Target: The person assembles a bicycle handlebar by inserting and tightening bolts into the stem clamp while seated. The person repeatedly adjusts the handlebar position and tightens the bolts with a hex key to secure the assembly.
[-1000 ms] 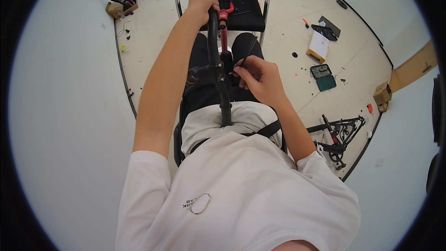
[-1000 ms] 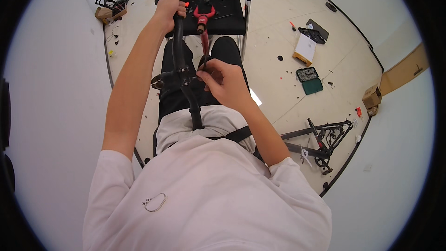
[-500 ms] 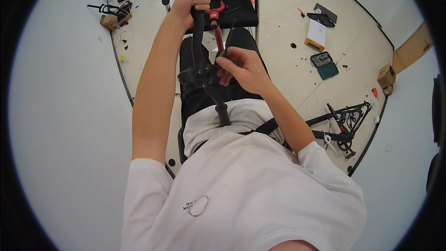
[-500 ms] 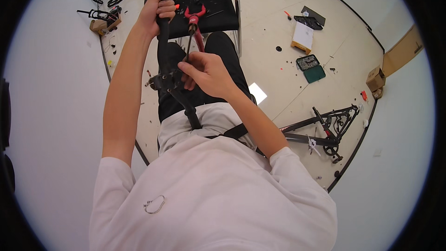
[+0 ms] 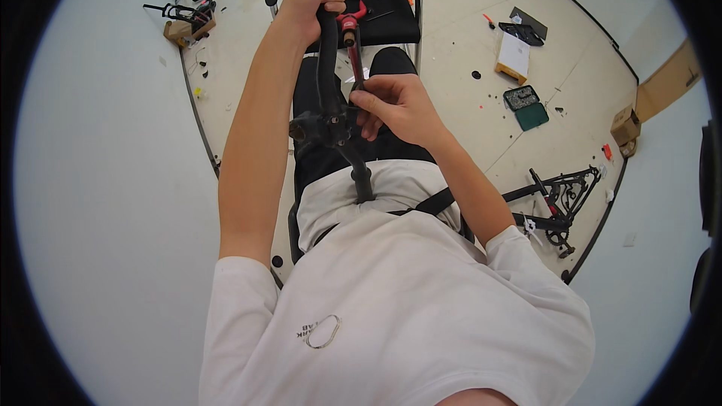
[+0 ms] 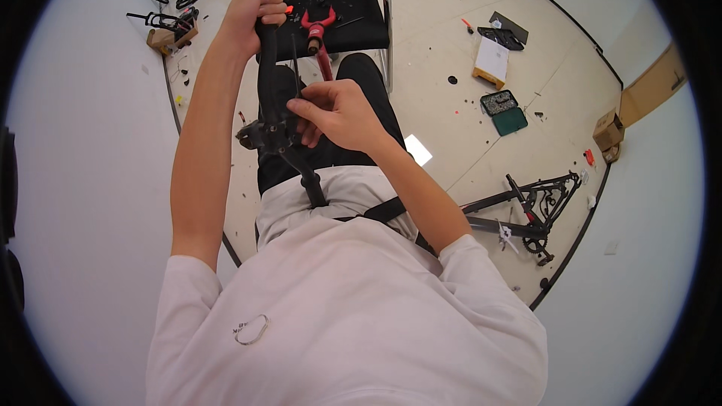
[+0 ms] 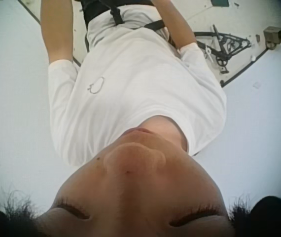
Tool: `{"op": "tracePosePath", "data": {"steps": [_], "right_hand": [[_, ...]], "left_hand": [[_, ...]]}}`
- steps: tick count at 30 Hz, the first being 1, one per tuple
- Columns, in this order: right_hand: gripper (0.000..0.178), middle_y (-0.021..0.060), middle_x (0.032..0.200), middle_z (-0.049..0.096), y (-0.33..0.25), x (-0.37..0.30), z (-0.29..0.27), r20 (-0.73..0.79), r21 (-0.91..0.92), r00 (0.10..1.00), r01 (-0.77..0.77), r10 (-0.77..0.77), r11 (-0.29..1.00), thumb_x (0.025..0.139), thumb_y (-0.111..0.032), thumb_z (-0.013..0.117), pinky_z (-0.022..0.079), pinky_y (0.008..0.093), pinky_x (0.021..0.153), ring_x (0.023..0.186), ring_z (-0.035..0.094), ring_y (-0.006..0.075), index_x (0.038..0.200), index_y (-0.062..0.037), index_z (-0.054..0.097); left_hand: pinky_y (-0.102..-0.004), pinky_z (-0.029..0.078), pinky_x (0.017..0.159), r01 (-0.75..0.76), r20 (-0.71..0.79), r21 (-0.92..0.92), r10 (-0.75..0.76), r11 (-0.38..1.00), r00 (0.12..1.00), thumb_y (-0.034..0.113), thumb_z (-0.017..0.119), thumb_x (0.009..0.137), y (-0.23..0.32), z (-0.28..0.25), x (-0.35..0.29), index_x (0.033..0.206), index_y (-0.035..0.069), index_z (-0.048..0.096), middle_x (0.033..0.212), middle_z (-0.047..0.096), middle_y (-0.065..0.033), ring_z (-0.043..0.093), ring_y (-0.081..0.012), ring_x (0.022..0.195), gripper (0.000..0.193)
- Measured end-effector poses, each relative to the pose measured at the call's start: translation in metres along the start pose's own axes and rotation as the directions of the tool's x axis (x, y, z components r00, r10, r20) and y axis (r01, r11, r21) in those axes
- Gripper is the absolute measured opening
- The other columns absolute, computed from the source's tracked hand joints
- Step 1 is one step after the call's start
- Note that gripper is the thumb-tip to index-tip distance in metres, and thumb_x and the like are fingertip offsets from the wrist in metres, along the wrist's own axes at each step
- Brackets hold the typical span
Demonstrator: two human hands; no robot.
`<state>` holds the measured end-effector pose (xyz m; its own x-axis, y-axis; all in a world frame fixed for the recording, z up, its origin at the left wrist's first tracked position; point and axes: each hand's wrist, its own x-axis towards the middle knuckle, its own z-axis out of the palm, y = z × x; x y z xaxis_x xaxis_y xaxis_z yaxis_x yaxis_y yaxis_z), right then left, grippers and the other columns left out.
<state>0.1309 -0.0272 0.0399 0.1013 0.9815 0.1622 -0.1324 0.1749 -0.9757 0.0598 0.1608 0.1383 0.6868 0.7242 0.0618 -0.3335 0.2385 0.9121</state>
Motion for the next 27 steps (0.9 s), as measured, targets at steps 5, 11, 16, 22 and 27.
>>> {"op": "tracePosePath", "data": {"steps": [5,11,16,22,27], "right_hand": [[0.023,0.0112,0.066,0.065,0.000,-0.004,0.001,-0.041,0.041,0.998,-0.038,0.040,0.998,0.090,-0.012,0.066,0.053,0.0264,0.047,0.051,0.064,0.0150,0.089,0.0103,0.065],[0.022,0.0102,0.065,0.065,-0.009,-0.006,-0.002,0.038,-0.048,0.999,0.022,-0.020,0.999,0.089,-0.013,0.067,0.052,0.0255,0.047,0.051,0.063,0.0147,0.089,0.0091,0.066],[0.019,0.0084,0.068,0.064,-0.011,0.002,-0.014,0.107,-0.074,0.993,-0.036,0.044,0.997,0.090,-0.014,0.066,0.051,0.0244,0.047,0.051,0.063,0.0143,0.092,0.0055,0.065],[0.026,0.0093,0.063,0.062,-0.022,0.020,-0.011,0.097,-0.126,0.994,0.063,-0.051,0.990,0.092,-0.018,0.062,0.048,0.0247,0.042,0.048,0.061,0.0139,0.085,0.0064,0.060],[0.022,0.0102,0.060,0.061,-0.033,0.045,-0.014,0.035,-0.071,0.995,0.092,-0.090,0.993,0.095,-0.019,0.055,0.044,0.0252,0.036,0.043,0.059,0.0149,0.089,0.0026,0.054]], "left_hand": [[-0.0194,0.024,0.040,-0.070,-0.127,0.089,0.081,0.994,0.989,0.016,0.060,0.092,-0.002,0.014,-0.010,0.094,0.006,0.056,0.056,0.028,0.0103,0.026,-0.0005,0.044,0.011],[-0.0204,0.024,0.042,-0.092,-0.091,0.134,0.105,0.987,0.990,0.015,0.061,0.091,0.002,0.014,-0.009,0.102,0.003,0.058,0.058,0.027,0.0095,0.026,-0.0015,0.047,0.016],[-0.0210,0.023,0.042,-0.093,-0.078,0.107,0.101,0.990,0.992,0.015,0.061,0.090,0.003,0.023,-0.014,0.101,0.002,0.058,0.058,0.026,0.0092,0.026,-0.0022,0.046,0.017],[-0.0214,0.023,0.042,-0.090,-0.105,0.098,0.100,0.991,0.989,0.014,0.061,0.090,0.005,0.027,-0.020,0.101,0.002,0.058,0.058,0.025,0.0087,0.025,-0.0027,0.046,0.017],[-0.0213,0.023,0.042,-0.091,-0.118,0.088,0.101,0.992,0.988,0.014,0.062,0.089,0.006,0.029,-0.021,0.089,0.006,0.055,0.057,0.027,0.0082,0.025,-0.0029,0.046,0.011]]}}
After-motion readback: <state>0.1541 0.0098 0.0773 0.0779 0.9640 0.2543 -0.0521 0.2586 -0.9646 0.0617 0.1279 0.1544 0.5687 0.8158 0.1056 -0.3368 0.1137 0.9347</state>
